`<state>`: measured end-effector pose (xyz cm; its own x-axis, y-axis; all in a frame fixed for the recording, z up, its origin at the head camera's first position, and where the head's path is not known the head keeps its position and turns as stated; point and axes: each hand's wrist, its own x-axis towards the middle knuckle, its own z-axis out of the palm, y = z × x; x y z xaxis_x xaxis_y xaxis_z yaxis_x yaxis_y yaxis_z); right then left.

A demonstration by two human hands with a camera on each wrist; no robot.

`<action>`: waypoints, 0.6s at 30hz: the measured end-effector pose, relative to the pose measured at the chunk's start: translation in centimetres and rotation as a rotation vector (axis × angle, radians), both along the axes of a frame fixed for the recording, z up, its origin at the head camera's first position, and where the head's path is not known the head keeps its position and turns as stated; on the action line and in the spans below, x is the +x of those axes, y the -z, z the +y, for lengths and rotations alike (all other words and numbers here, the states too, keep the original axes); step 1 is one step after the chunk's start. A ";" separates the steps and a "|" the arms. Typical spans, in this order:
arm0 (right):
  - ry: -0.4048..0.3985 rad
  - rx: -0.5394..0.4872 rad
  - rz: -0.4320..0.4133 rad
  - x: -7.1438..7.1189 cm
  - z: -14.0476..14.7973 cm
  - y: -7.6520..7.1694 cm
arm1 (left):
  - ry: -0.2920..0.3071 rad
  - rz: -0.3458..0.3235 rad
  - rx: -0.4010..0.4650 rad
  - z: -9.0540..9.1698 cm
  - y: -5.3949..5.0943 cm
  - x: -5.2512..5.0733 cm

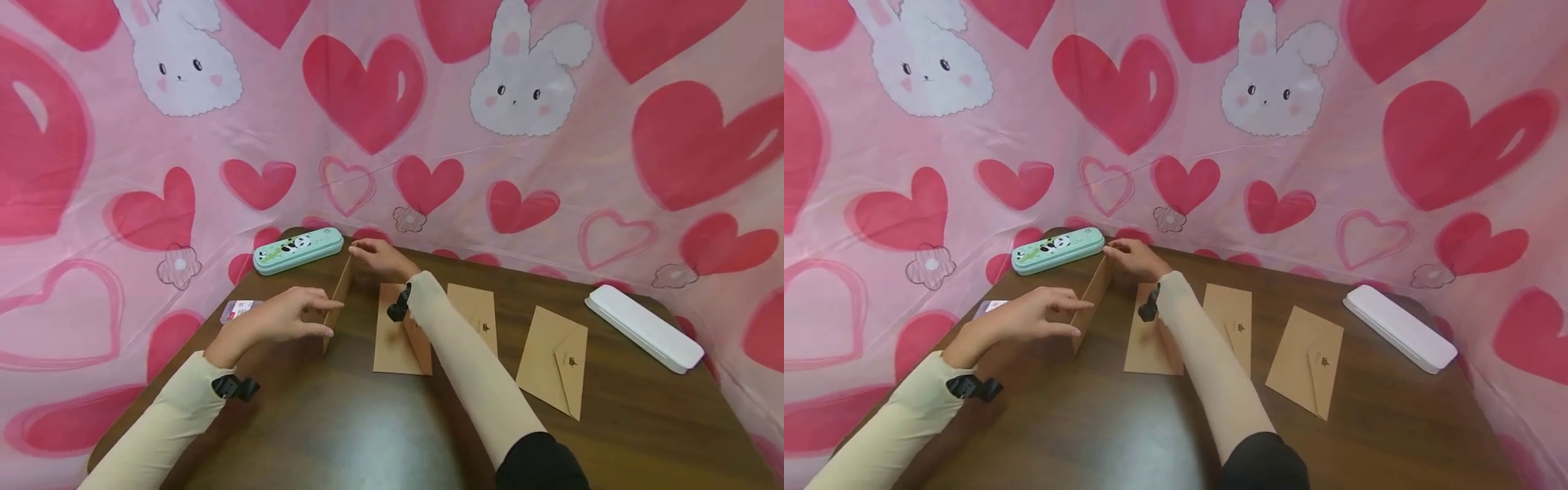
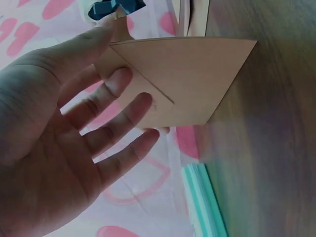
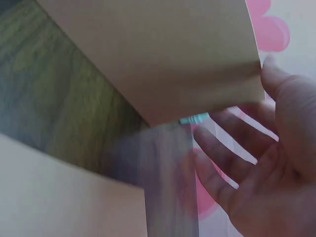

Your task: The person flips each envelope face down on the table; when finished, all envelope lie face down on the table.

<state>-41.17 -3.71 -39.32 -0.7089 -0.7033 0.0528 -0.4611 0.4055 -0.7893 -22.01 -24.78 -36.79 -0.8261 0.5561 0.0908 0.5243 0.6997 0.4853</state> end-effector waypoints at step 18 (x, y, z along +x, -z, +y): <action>0.218 0.169 0.137 0.4 -2.6 4.6 | -0.014 0.019 -0.057 0.2 -0.5 0.2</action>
<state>-40.82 -6.31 -43.88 -0.8385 -0.5422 0.0540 -0.4464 0.6268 -0.6386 -21.81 -24.59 -36.33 -0.8325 0.5489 0.0750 0.5227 0.7334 0.4346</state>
